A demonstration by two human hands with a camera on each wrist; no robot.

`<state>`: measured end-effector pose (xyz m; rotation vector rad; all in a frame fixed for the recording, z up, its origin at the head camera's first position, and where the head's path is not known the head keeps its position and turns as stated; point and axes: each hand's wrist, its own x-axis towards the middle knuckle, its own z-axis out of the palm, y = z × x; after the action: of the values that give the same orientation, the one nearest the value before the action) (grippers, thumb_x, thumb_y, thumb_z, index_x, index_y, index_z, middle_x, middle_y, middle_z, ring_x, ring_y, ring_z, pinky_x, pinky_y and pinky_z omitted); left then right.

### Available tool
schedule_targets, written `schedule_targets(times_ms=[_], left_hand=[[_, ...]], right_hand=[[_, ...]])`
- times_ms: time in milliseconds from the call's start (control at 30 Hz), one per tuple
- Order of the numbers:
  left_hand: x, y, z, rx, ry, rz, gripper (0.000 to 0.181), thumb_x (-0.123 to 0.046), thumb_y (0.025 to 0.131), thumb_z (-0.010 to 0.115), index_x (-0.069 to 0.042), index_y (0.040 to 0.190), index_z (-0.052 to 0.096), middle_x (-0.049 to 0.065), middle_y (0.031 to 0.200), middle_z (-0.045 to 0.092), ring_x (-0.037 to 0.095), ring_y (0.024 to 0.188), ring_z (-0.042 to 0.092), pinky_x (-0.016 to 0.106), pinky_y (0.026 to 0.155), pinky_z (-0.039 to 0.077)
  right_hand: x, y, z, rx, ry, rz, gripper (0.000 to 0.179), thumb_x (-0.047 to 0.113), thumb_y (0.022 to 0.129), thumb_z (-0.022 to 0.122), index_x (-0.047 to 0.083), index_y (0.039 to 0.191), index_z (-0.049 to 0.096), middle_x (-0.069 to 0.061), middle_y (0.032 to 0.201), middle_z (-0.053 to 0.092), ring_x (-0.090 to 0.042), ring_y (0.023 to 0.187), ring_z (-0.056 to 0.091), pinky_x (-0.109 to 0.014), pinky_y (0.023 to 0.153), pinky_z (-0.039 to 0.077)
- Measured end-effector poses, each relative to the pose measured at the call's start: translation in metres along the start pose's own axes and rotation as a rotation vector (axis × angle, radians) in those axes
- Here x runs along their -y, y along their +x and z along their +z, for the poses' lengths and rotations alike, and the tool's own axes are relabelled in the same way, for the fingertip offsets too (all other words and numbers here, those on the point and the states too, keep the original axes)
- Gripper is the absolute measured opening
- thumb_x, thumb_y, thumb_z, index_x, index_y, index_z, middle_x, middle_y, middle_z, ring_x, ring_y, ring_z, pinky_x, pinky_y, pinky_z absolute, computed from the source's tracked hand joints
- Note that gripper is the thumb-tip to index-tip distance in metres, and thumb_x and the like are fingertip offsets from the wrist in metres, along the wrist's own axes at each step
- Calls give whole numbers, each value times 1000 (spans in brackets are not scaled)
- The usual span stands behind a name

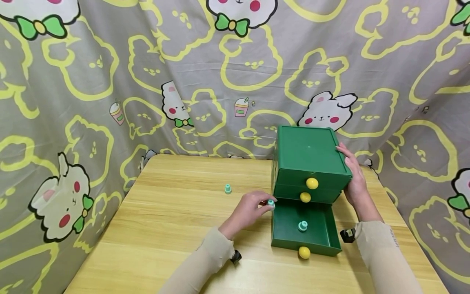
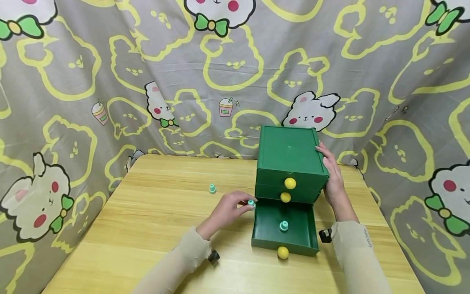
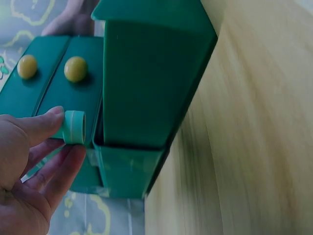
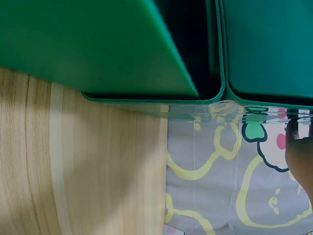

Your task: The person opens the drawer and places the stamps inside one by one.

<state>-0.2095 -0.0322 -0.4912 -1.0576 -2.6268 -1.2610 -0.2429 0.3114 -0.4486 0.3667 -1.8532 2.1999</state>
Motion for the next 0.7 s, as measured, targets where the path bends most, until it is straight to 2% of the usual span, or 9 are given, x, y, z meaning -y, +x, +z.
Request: schedule_targets(times_ms=[267,467,700], left_hand=[[-11,5,11,39,46,62,23,-22,101,69,-12,120,76,-2,108,76,4,94,65,16,85,55],[-17,11,21,73,90,81,24,-26,102,68,-16,122,76,-4,108,75,4,89,60,11,80,49],[-23,19,34,103,136,96,24,-28,102,67,-20,124,76,-5,115,75,3,99,65,13,90,50]], right_hand=[[0,0,0,2,-11,-1,48,29,112,35,13,156,45,9,174,16,-15,160,4,-31,127,9],[0,0,0,6,-16,-3,48,30,112,35,13,157,44,9,173,16,-14,160,4,-30,127,10],[0,0,0,3,-16,-7,48,30,112,35,12,156,44,9,173,16,-14,159,4,-30,127,9]])
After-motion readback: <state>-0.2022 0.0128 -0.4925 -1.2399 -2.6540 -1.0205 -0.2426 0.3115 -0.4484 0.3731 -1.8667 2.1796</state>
